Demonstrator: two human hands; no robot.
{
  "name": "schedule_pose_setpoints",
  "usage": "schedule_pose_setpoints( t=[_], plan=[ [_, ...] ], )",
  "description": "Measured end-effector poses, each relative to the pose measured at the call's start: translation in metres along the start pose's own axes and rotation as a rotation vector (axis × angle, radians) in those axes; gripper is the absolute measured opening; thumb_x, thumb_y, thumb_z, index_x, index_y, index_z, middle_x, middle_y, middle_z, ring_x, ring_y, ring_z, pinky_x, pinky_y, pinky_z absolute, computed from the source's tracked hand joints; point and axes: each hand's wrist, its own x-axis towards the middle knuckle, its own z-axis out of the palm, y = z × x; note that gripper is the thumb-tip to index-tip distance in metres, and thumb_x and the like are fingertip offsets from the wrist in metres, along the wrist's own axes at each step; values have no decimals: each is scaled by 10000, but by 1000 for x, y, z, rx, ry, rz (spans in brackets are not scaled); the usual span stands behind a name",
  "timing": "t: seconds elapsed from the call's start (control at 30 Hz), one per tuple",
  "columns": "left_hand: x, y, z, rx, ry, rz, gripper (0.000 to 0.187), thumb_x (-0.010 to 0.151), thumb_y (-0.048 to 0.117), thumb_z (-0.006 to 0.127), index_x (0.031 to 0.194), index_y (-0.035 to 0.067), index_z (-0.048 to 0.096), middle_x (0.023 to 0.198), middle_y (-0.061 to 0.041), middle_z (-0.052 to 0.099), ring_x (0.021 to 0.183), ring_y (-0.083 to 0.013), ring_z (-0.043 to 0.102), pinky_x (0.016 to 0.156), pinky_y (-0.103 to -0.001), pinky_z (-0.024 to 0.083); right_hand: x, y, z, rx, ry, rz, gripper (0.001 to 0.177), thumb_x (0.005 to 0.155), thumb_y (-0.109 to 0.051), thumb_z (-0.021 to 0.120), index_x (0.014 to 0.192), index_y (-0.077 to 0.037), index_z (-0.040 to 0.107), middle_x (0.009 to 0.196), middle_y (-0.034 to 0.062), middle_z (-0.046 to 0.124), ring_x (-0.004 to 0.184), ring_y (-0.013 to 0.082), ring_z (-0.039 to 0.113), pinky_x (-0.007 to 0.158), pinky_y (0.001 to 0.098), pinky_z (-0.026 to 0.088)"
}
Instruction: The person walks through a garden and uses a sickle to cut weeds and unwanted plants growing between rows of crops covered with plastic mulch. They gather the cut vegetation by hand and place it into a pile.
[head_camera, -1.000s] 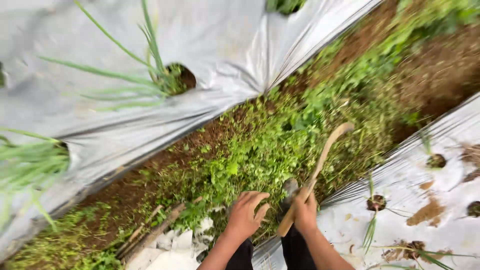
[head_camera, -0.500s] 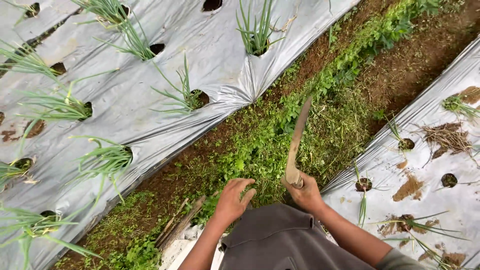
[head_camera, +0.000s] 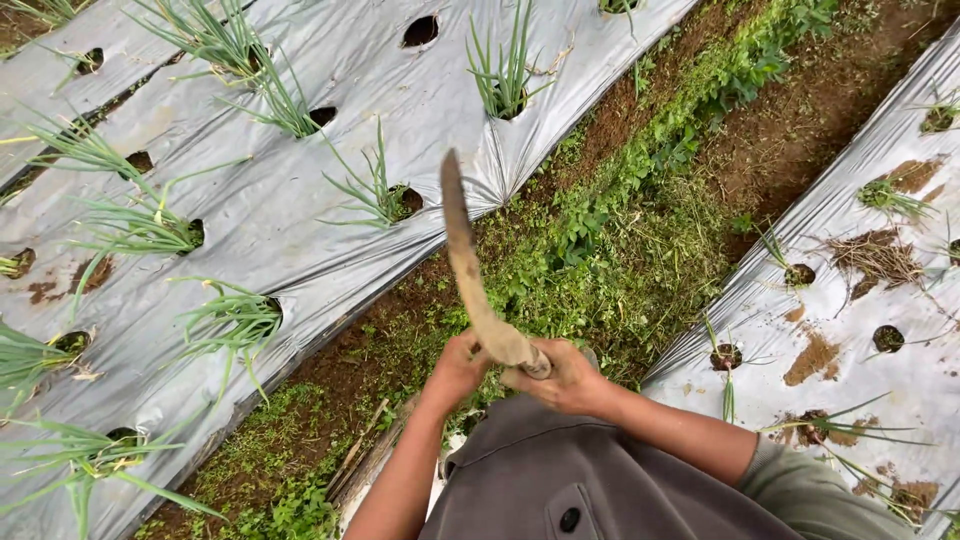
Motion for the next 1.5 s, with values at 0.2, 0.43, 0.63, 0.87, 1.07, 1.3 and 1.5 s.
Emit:
schedule_pose_setpoints(
  t=[0.2,0.43,0.63,0.87,1.07,1.3,1.5],
  plan=[
    [34,34,2,-290,-390,186,294,1083,179,536,1304,23,651,1240,-229,644,1259,-362,570,1127,-556,426,11,-43,35,228,-166,-45,204,867,-93,841,753,-59,676,651,50,636,576,142,580,520,302,453],
    [59,88,30,-369,-970,394,611,1040,660,454,1176,114,692,1197,-70,694,1135,-200,664,1033,-349,534,30,-123,31,187,-538,-54,235,978,-276,717,874,-96,608,736,-37,544,643,97,471,588,282,409],
    [65,81,48,-281,-1116,474,675,1080,656,276,1196,130,682,1204,-72,679,1114,-240,650,1044,-405,506,35,-133,50,208,-616,-22,244,986,-319,691,1013,-78,658,870,-8,616,768,101,556,639,290,456],
    [16,65,11,-301,-932,311,931,932,845,210,1228,113,703,1230,-58,670,1099,-220,617,970,-398,443,42,-128,102,187,-812,-159,340,989,-330,679,1210,-72,680,1134,84,738,957,237,745,709,370,552],
    [-28,34,-19,-291,-706,362,830,971,767,220,1201,126,693,1209,-41,675,1113,-202,623,967,-376,440,42,-120,152,181,-979,-123,405,930,-359,729,1165,-30,716,1104,62,769,991,133,696,761,310,565],
    [-73,8,-35,-424,-164,426,592,1089,587,362,1122,127,733,1053,-61,722,1073,-228,594,953,-485,480,44,-84,175,541,-1220,-127,263,904,-140,797,1093,40,769,991,227,765,970,415,739,789,548,627],
    [-73,-15,-25,-538,382,462,529,1081,571,445,1211,122,692,1147,-119,695,1157,-287,583,1013,-538,454,70,-105,167,509,-1579,-172,115,876,-99,798,856,9,766,808,96,720,747,260,751,711,382,603]
  ],
)
